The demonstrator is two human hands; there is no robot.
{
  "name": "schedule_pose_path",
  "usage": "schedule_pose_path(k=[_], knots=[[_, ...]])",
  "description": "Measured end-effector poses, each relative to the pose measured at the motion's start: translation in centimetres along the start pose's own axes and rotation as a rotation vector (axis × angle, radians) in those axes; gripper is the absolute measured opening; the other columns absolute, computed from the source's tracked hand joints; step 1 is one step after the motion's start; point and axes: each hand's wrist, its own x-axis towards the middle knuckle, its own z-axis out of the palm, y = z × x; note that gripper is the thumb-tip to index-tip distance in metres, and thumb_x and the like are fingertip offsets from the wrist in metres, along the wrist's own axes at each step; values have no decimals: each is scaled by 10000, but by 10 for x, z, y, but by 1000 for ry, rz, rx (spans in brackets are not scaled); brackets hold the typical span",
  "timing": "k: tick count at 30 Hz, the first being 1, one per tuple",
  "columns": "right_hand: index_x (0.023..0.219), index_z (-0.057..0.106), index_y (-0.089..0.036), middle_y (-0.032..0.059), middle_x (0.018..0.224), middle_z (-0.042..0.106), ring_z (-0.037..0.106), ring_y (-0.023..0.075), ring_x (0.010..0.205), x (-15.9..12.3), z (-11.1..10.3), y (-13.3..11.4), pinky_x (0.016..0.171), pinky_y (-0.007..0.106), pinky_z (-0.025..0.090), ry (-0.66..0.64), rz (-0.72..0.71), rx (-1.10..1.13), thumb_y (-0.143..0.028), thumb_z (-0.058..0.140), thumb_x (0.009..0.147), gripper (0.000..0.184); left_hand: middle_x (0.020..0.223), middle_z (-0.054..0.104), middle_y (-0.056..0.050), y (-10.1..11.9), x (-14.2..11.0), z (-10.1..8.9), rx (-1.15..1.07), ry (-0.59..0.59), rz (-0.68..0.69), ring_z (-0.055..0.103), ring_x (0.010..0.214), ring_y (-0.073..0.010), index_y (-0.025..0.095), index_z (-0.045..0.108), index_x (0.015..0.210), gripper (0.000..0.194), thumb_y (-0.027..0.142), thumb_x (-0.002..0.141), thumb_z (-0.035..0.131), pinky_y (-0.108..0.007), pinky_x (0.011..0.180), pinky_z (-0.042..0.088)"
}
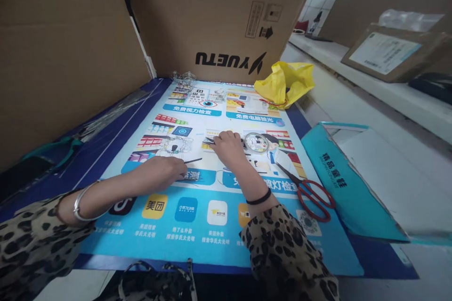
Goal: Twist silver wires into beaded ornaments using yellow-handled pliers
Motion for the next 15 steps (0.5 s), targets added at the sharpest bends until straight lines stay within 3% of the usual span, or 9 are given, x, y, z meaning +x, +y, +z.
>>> schedule_pose_path(k=[4, 8, 11, 15], knots=[[976, 658, -161, 110, 1009, 624, 484, 233, 1000, -14, -14, -4, 841, 351, 316, 36, -91, 161, -301, 403, 920, 296, 872, 636, -94, 0, 0, 1, -25, -3, -5, 587, 739, -196, 155, 578, 879, 209, 186, 875, 372, -287, 583, 383], [904, 674, -195, 48, 900, 649, 551, 158, 852, -27, -26, -13, 726, 268, 367, -155, -324, 473, -276, 464, 890, 226, 892, 638, -102, -1, 1, 2, -51, -31, -16, 589, 739, -202, 151, 564, 914, 194, 207, 871, 383, -288, 572, 381], [926, 670, -203, 42, 894, 641, 552, 163, 859, -31, -28, -21, 717, 265, 371, -242, -385, 508, -255, 554, 831, 158, 902, 638, -98, -2, 3, 2, -70, -50, -13, 594, 754, -216, 158, 556, 892, 180, 210, 865, 386, -293, 569, 370], [923, 663, -193, 40, 872, 627, 543, 159, 846, -32, -23, -27, 715, 260, 367, -239, -425, 507, -244, 563, 818, 154, 915, 637, -84, -3, 3, 1, -110, -45, -19, 593, 782, -221, 171, 548, 906, 172, 214, 858, 388, -289, 574, 354]])
